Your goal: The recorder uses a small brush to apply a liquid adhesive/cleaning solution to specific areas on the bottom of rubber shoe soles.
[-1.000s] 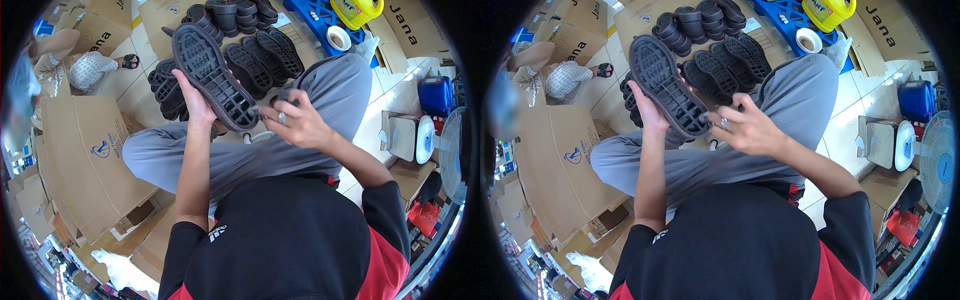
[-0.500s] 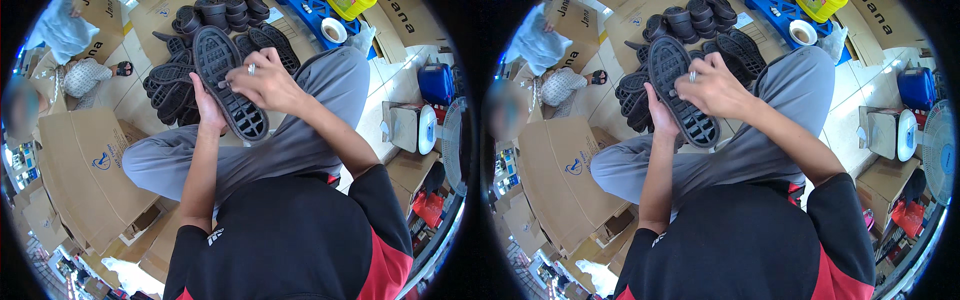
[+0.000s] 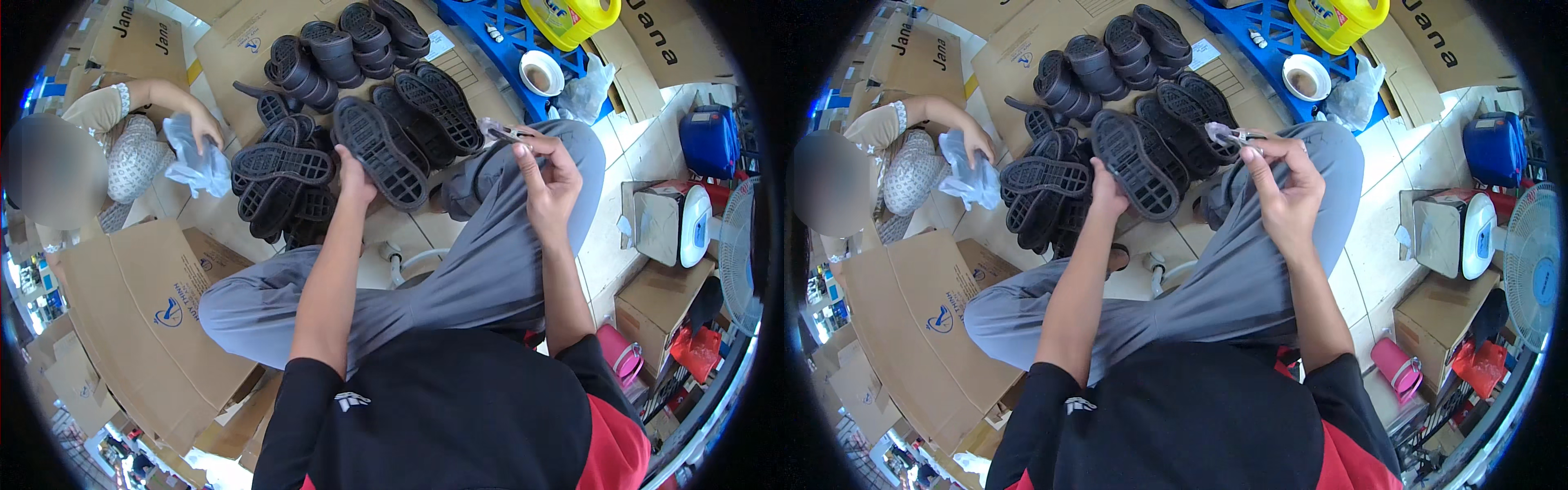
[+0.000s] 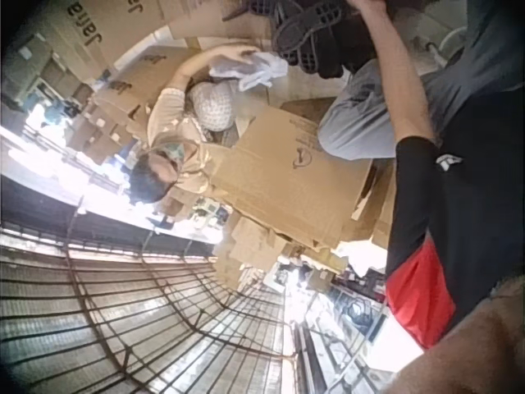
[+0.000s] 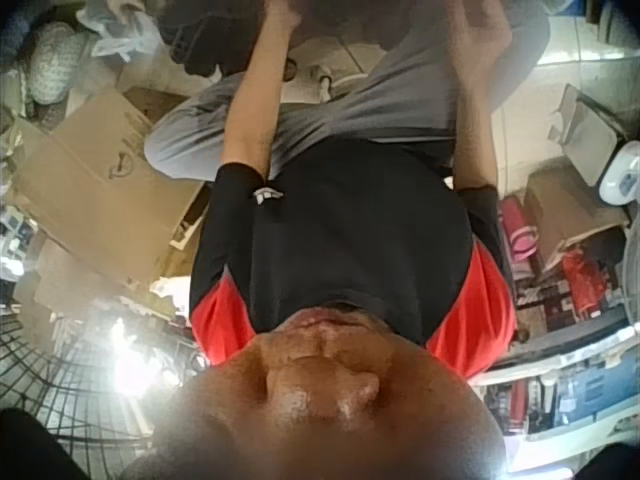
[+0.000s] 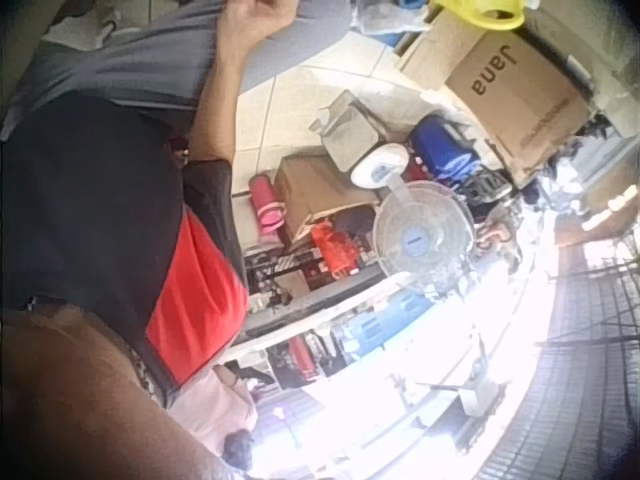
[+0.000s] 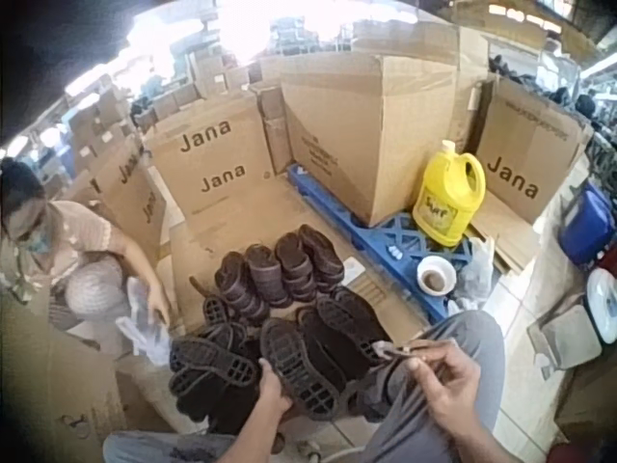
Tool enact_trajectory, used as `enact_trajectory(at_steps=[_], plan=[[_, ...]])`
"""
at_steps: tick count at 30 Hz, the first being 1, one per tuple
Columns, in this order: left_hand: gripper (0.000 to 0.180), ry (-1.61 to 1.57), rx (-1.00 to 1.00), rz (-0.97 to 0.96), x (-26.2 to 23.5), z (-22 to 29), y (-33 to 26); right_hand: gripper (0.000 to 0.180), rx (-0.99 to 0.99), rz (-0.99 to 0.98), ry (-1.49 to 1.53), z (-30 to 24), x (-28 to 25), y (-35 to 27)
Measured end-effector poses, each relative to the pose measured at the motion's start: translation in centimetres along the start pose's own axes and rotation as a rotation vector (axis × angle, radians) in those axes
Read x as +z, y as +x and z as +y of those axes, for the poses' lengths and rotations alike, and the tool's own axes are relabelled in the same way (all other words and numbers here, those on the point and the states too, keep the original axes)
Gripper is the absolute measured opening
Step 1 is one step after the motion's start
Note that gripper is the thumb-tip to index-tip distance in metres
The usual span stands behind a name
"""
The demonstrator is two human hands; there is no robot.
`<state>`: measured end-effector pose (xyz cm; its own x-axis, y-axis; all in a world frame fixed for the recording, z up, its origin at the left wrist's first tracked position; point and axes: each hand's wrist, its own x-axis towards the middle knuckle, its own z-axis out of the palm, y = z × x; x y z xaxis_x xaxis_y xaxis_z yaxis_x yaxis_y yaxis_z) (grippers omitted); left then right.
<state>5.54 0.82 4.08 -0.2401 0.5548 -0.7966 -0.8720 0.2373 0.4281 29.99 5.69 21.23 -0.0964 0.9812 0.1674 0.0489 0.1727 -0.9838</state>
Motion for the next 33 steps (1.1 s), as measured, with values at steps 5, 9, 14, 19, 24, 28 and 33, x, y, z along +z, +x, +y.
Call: enact_trajectory(at_steps=[5,9,14,19,24,28,33], plan=[[0.068,-0.079,0.086,-0.048,3.0,-1.9,4.9,0.011,-0.212,-0.126,-0.371,0.3,0.5,0.4],[0.055,0.345,0.006,0.188,2.5,-2.2,4.5,0.011,-0.229,-0.161,-0.464,0.6,0.9,1.3],[0.064,-0.129,0.181,0.662,-1.7,-0.7,1.0,0.007,-0.118,-0.073,-0.237,0.6,0.7,2.3],[0.055,-0.290,0.278,0.759,-7.0,1.6,1.7,0.017,-0.238,0.134,-0.438,2.0,-5.0,11.2],[0.032,-0.135,0.105,0.326,-10.2,5.1,1.3,0.014,-0.046,-0.032,-0.930,12.4,-10.9,20.9],[0.031,-0.296,0.182,0.239,-9.2,8.4,-6.5,0.012,-0.157,-0.156,-1.286,18.9,-11.2,22.0],[0.052,-0.340,0.386,-0.041,-5.7,6.9,-18.5,0.015,-0.106,-0.241,-1.418,21.2,-11.0,21.6]])
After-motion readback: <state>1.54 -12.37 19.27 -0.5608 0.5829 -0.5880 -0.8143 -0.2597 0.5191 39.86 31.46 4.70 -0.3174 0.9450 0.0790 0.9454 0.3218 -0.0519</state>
